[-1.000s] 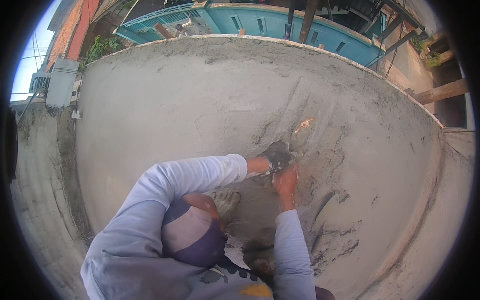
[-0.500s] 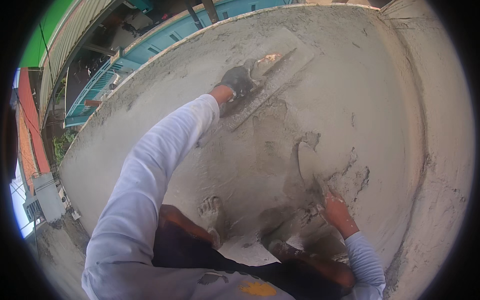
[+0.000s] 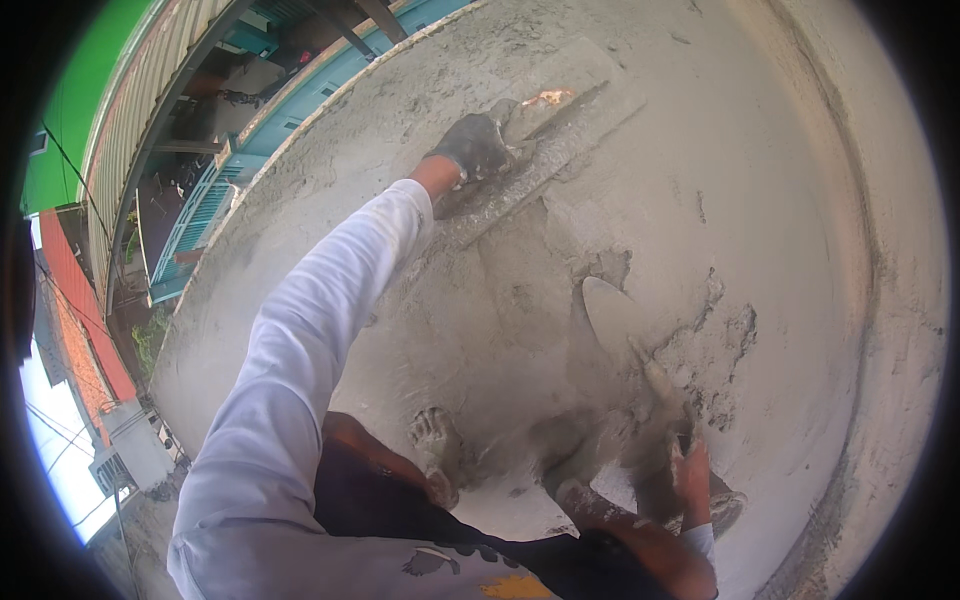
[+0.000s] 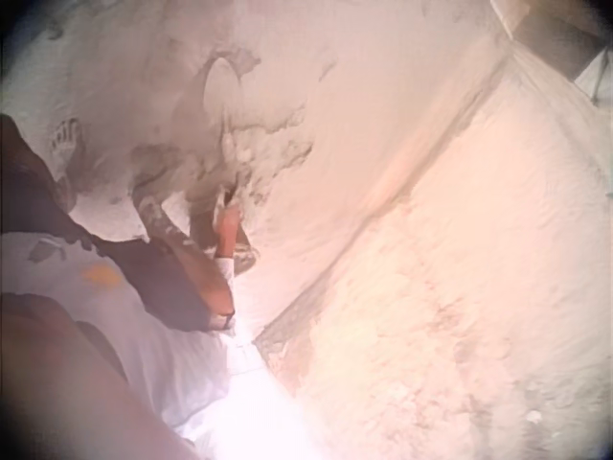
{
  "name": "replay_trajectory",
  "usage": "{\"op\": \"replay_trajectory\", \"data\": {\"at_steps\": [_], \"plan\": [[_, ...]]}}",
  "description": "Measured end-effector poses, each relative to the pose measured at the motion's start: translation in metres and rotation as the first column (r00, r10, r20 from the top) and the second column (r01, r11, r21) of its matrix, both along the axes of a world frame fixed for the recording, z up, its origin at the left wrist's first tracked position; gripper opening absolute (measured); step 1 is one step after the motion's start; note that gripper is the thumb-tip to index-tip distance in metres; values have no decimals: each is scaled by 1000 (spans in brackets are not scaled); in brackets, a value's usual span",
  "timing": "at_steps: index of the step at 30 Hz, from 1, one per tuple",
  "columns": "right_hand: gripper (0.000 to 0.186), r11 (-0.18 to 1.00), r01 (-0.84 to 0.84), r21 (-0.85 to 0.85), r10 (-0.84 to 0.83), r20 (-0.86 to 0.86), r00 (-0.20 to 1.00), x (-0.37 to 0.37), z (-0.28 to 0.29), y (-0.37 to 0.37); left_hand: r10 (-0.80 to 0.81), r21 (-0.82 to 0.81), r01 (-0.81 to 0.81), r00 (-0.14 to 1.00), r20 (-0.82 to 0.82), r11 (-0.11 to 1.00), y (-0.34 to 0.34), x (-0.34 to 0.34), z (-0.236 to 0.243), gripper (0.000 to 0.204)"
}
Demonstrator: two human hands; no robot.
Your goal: The person smooths a wet concrete floor using a trowel and a bucket of concrete. They scoop concrete from the bucket and spread it across the surface, then use the trowel to level and finish the area.
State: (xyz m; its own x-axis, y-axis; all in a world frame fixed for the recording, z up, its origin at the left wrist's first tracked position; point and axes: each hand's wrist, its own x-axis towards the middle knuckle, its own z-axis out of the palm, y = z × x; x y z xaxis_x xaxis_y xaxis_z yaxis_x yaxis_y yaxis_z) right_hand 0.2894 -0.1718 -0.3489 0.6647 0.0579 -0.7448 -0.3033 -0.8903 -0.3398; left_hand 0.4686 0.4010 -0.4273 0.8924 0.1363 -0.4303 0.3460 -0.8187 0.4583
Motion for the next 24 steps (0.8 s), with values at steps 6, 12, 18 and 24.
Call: {"op": "replay_trajectory", "data": {"at_steps": [6, 12, 18, 24], "plan": [[57, 961, -252, -117, 251, -24, 968, -8, 4, -28, 102, -77, -107, 992, -71, 991, -30, -179, -17, 81], [57, 996, -68, -60, 68, -5, 998, -20, -1, -11, 104, -9, -104, 995, 14, 995, 20, -117, 5, 78], [62, 981, -163, -104, 158, -56, 986, -22, -27, -32, -75, 82, 65, 989, 128, 994, 46, -13, -8, 33], [64, 978, -159, -138, 177, 133, 975, -27, -37, -50, 62, 98, -57, 997, -47, 994, 132, -158, 17, 89]]}}
